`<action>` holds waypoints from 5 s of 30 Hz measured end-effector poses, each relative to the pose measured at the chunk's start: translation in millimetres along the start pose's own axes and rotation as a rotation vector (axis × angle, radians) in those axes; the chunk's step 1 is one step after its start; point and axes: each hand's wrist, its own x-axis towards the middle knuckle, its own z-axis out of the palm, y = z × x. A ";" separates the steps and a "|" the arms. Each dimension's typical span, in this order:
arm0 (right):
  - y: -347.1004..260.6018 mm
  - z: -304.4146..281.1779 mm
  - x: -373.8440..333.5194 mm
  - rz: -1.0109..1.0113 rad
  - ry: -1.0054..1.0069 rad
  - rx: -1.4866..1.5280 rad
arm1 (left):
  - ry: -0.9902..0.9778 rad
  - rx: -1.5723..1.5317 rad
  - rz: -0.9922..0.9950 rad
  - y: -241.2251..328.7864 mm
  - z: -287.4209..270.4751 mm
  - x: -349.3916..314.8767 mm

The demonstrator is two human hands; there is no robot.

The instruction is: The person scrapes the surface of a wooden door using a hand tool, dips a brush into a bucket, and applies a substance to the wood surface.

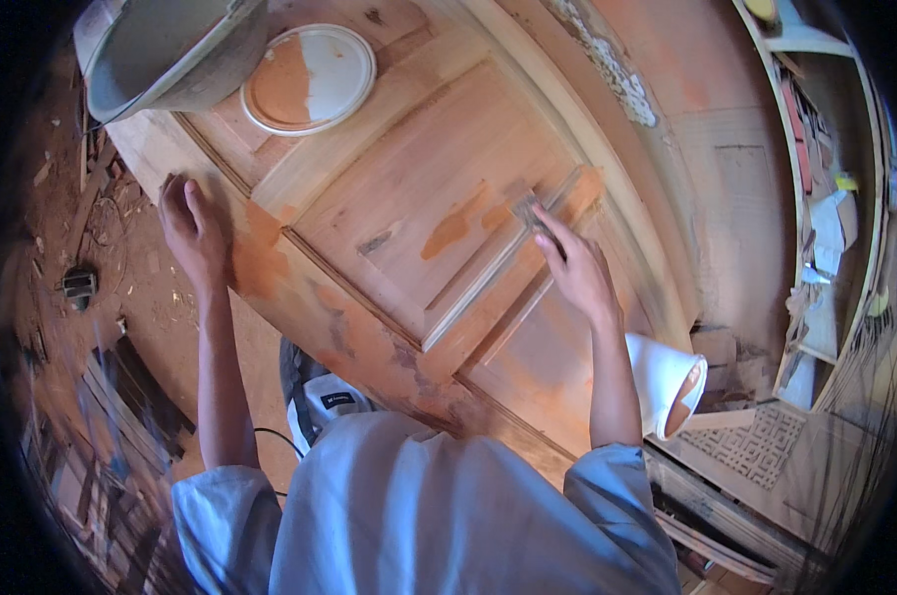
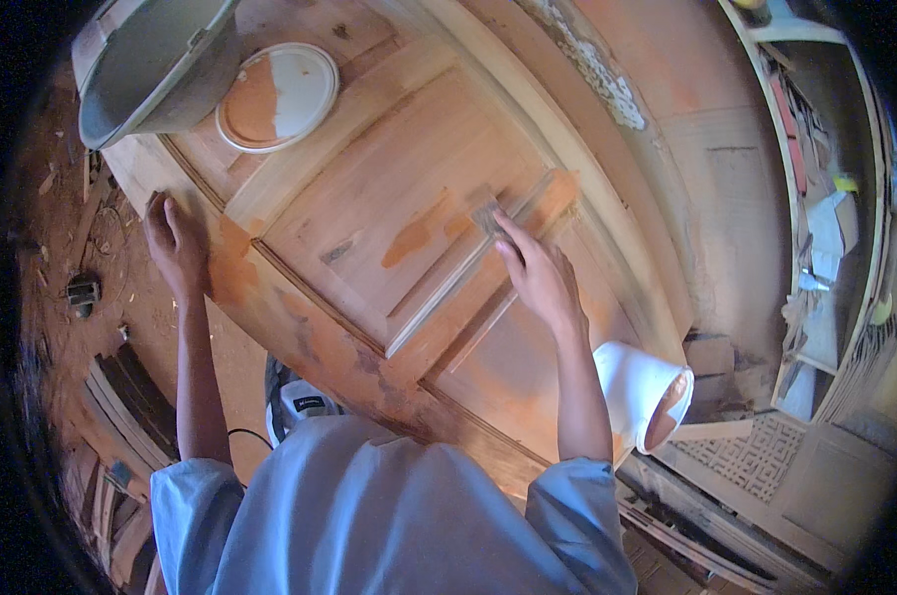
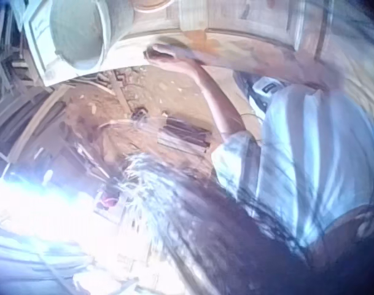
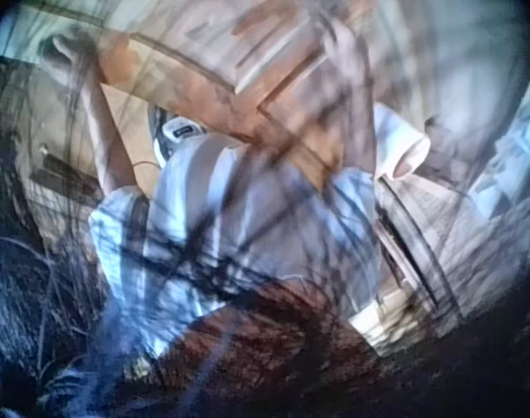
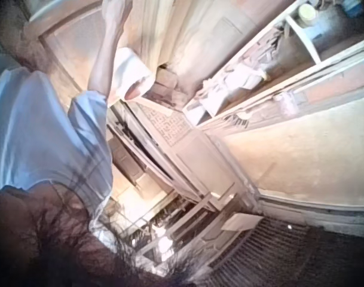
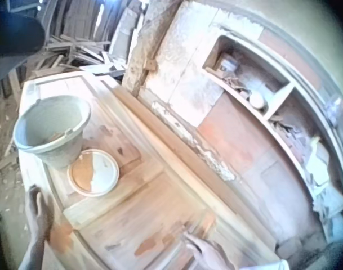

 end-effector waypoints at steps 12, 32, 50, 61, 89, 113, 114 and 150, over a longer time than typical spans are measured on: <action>-83.8 0.3 54.3 0.467 -0.389 -0.108 | -0.003 -0.016 -0.004 3.4 4.7 3.8; -85.6 56.2 -78.9 0.034 -0.214 0.110 | 0.029 0.013 0.053 0.9 7.1 5.4; -78.4 74.7 -67.1 0.030 -0.246 0.015 | 0.024 0.022 0.061 6.9 7.7 5.8; -89.2 58.6 -47.4 0.096 -0.232 -0.110 | 0.018 0.046 0.101 -3.8 8.9 7.2; -119.4 38.7 -20.1 -0.222 -0.500 -0.381 | 0.040 0.057 0.088 -3.9 8.3 6.8; -74.6 -15.3 14.7 -0.103 -0.262 0.019 | 0.036 0.039 0.059 -4.9 6.2 8.2; -80.8 4.5 3.3 -0.086 -0.216 0.083 | 0.037 0.043 0.069 -5.6 6.6 7.8; -165.9 79.1 9.4 -0.086 -0.374 -0.241 | 0.009 0.040 0.033 -4.5 6.9 -1.4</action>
